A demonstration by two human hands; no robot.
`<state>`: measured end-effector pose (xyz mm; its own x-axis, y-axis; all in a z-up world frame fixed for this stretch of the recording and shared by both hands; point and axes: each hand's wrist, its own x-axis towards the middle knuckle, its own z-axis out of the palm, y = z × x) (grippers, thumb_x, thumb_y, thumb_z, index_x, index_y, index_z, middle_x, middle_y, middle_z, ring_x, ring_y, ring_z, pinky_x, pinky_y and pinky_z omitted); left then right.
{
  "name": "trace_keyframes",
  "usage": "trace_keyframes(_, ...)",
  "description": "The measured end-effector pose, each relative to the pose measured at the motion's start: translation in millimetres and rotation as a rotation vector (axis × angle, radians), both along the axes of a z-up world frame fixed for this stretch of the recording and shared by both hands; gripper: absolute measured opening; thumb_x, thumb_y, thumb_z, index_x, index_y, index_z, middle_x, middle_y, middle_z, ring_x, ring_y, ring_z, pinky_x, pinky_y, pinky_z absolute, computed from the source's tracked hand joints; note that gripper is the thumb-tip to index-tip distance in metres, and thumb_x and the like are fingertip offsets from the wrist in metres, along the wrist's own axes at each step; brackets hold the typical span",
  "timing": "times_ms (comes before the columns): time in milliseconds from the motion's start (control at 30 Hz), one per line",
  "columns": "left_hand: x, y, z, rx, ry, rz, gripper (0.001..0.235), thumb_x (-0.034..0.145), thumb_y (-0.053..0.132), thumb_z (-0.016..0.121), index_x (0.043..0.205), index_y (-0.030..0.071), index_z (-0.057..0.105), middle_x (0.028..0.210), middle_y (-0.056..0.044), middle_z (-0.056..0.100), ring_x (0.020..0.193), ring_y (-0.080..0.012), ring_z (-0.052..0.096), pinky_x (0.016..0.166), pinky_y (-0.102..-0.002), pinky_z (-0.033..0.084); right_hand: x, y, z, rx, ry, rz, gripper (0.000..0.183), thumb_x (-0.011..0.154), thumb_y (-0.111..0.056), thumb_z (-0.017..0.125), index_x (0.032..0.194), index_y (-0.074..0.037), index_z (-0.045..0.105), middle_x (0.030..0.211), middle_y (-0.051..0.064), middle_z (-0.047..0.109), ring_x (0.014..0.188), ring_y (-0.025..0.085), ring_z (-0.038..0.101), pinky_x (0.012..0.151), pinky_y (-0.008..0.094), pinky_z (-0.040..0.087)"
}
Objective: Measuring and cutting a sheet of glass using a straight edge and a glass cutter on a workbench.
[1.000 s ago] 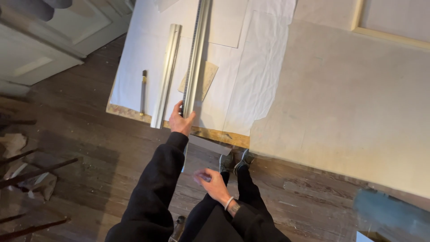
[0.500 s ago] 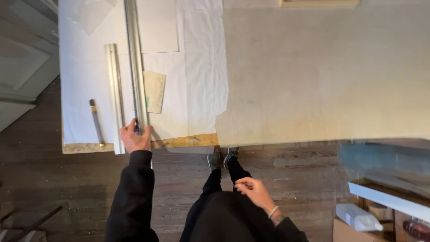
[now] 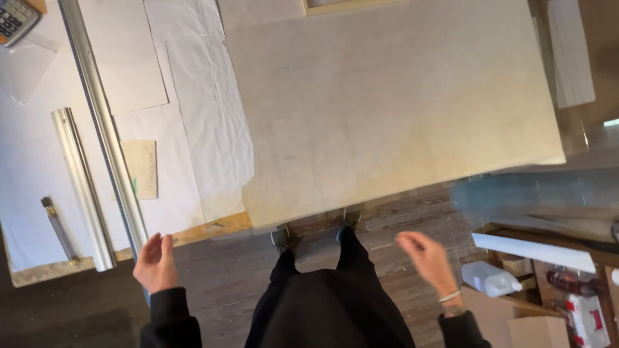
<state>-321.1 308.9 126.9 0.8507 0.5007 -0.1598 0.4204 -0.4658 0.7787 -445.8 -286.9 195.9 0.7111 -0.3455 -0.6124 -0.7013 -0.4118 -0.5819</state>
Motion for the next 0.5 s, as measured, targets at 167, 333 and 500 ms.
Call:
trace_keyframes(167, -93, -66, -56, -0.705, -0.039, 0.616, 0.016, 0.102, 0.027, 0.081, 0.11, 0.017, 0.071, 0.091, 0.003, 0.067, 0.088, -0.0081, 0.065, 0.079, -0.026, 0.055, 27, -155, 18, -0.303, -0.349, -0.08, 0.027, 0.108, -0.017, 0.07, 0.131, -0.005, 0.077, 0.115, 0.012, 0.082, 0.096, 0.019, 0.077, 0.066, 0.027, 0.054)
trace_keyframes(333, -135, -150, -116, -1.068, 0.01, 0.839, 0.038, 0.101, 0.041, 0.072, 0.13, 0.019, 0.067, 0.127, -0.002, 0.067, 0.117, -0.0153, 0.061, 0.094, -0.034, 0.049, 80, -330, -6, -0.578, -0.464, 0.067, 0.027, 0.122, -0.016, 0.071, 0.14, 0.004, 0.076, 0.12, 0.02, 0.077, 0.099, 0.03, 0.07, 0.085, 0.042, 0.057)
trace_keyframes(500, -119, -174, -99, -0.851, -0.292, 0.956, 0.026, 0.096, 0.027, 0.084, 0.114, 0.011, 0.073, 0.092, 0.0, 0.072, 0.075, -0.009, 0.065, 0.057, -0.027, 0.053, 147, -523, -90, -0.815, -0.576, 0.333, 0.038, 0.137, -0.022, 0.075, 0.141, 0.016, 0.078, 0.126, 0.03, 0.077, 0.107, 0.045, 0.071, 0.092, 0.049, 0.055)
